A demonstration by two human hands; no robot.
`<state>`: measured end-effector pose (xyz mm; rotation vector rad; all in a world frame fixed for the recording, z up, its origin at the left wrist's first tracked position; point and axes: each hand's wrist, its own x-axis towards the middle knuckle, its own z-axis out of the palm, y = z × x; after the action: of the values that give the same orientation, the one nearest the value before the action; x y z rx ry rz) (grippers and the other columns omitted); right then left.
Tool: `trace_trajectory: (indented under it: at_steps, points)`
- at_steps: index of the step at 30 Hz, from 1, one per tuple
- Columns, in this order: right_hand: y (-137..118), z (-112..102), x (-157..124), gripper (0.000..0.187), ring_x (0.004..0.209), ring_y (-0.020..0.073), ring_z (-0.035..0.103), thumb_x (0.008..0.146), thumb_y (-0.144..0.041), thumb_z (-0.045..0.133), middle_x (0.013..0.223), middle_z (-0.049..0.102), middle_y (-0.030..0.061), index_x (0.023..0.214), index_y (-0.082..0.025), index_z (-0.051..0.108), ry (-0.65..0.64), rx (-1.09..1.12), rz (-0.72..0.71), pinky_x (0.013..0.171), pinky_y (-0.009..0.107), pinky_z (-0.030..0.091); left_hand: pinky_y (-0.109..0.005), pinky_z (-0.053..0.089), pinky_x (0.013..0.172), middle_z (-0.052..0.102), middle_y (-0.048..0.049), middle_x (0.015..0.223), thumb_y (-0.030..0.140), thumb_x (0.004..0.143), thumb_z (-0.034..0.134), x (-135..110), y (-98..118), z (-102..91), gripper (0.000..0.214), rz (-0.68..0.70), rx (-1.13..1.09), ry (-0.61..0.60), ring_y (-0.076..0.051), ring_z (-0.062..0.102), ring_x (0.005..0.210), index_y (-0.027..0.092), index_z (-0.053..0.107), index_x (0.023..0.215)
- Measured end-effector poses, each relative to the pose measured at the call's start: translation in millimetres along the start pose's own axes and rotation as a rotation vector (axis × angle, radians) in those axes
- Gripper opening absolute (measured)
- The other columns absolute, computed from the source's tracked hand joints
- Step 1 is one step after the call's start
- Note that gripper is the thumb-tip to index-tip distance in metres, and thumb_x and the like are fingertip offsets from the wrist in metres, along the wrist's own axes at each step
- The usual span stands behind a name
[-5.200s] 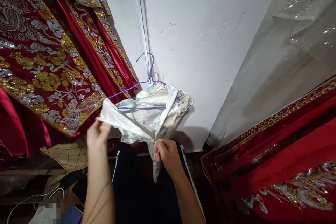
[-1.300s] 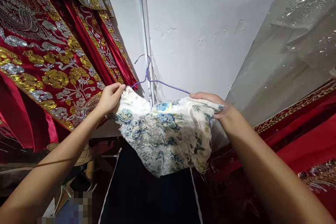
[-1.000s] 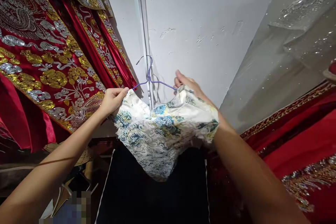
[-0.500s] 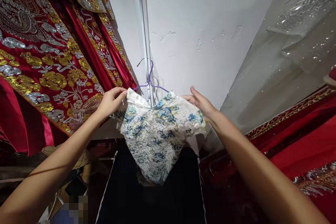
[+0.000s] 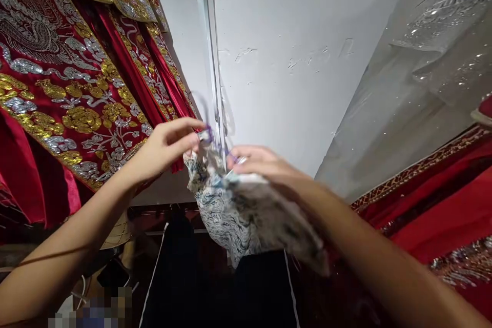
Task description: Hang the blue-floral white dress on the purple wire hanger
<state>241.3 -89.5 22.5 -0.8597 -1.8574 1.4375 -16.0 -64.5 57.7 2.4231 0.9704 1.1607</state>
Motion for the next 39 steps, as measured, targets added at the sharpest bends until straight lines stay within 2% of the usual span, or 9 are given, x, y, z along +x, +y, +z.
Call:
trace_trajectory:
  at_steps: [4,8,12,16,19,23,28,35,39]
  points:
    - [-6.2,41.4,1.4,0.027,0.071,0.0167,0.057,0.095,-0.048,0.058,0.079,0.063,0.0013,0.086,-0.023,0.065,-0.148,-0.316,-0.116,0.065,0.03,0.047,-0.027,0.035,0.053,0.05,0.0008,0.057,0.048,0.098,0.05,-19.3,27.4,2.4,0.046,-0.022,0.06,-0.098,-0.012,0.045,0.054,0.016,0.061,0.066]
    - [-1.5,41.3,25.2,0.022,0.108,0.024,0.059,0.096,-0.039,0.057,0.116,0.066,0.0056,0.113,-0.026,0.065,0.161,-0.556,-0.441,0.096,0.039,0.047,-0.027,0.04,0.059,0.055,-0.0007,0.066,0.044,0.101,0.045,-31.3,26.8,-12.2,0.041,0.017,-0.13,-0.287,-0.014,0.05,0.062,0.018,0.062,0.075]
    - [20.0,38.4,52.5,0.025,0.118,0.0239,0.056,0.102,-0.035,0.048,0.123,0.065,0.0071,0.118,-0.026,0.064,0.012,-0.649,-0.65,0.108,0.042,0.04,-0.029,0.046,0.065,0.057,-0.0025,0.069,0.045,0.101,0.045,-35.0,16.0,-24.9,0.04,0.034,-0.249,-0.339,-0.016,0.055,0.066,0.02,0.066,0.078]
    - [39.4,34.0,62.4,0.025,0.087,0.0195,0.062,0.101,-0.041,0.049,0.095,0.069,0.0051,0.1,-0.023,0.067,0.202,-0.623,-0.623,0.082,0.033,0.048,-0.03,0.05,0.07,0.063,-0.0047,0.074,0.044,0.1,0.05,-30.2,-1.6,-27.3,0.034,-0.028,-0.399,-0.203,-0.016,0.061,0.07,0.019,0.072,0.094]
    - [38.1,17.0,73.4,0.023,0.08,0.0182,0.062,0.096,-0.044,0.058,0.092,0.07,0.0037,0.099,-0.023,0.069,0.49,-0.586,-0.591,0.075,0.03,0.046,-0.036,0.056,0.082,0.071,-0.0127,0.107,0.049,0.099,0.047,-23.2,-18.0,-32.9,0.044,-0.095,-0.539,-0.048,-0.022,0.069,0.092,0.019,0.065,0.126]
    - [16.2,-14.8,103.5,0.027,0.074,0.0179,0.059,0.091,-0.045,0.063,0.079,0.07,0.0029,0.084,-0.021,0.072,0.625,-0.659,-0.556,0.071,0.03,0.042,-0.043,0.05,0.105,0.056,-0.0122,0.147,0.056,0.098,0.045,-20.6,-35.1,-47.8,0.052,-0.161,-0.414,-0.062,-0.029,0.056,0.131,0.026,0.058,0.139]
    - [-5.4,-34.7,119.9,0.03,0.07,0.0177,0.056,0.085,-0.048,0.068,0.071,0.067,0.0033,0.08,-0.019,0.075,0.755,-0.783,-0.506,0.066,0.03,0.037,-0.045,0.044,0.112,0.06,-0.0073,0.143,0.042,0.092,0.062,-30.9,-51.9,-46.1,0.049,-0.18,0.039,0.004,-0.028,0.055,0.132,0.029,0.057,0.139]
    - [-1.1,-47.1,107.8,0.031,0.062,0.0164,0.051,0.083,-0.048,0.069,0.063,0.059,0.002,0.076,-0.018,0.073,0.854,-0.783,-0.405,0.059,0.029,0.034,-0.04,0.045,0.111,0.064,-0.0052,0.139,0.023,0.095,0.051,-15.8,-77.8,-17.2,0.041,-0.047,0.12,0.166,-0.023,0.059,0.128,0.024,0.063,0.134]
    - [-2.7,-47.8,108.8,0.033,0.065,0.0171,0.051,0.084,-0.049,0.067,0.065,0.059,0.0028,0.078,-0.018,0.073,0.84,-0.76,-0.439,0.06,0.029,0.034,-0.035,0.052,0.096,0.073,-0.0055,0.124,0.029,0.097,0.05,-10.9,-79.7,-7.1,0.035,-0.064,0.193,0.324,-0.023,0.068,0.11,0.022,0.069,0.126]
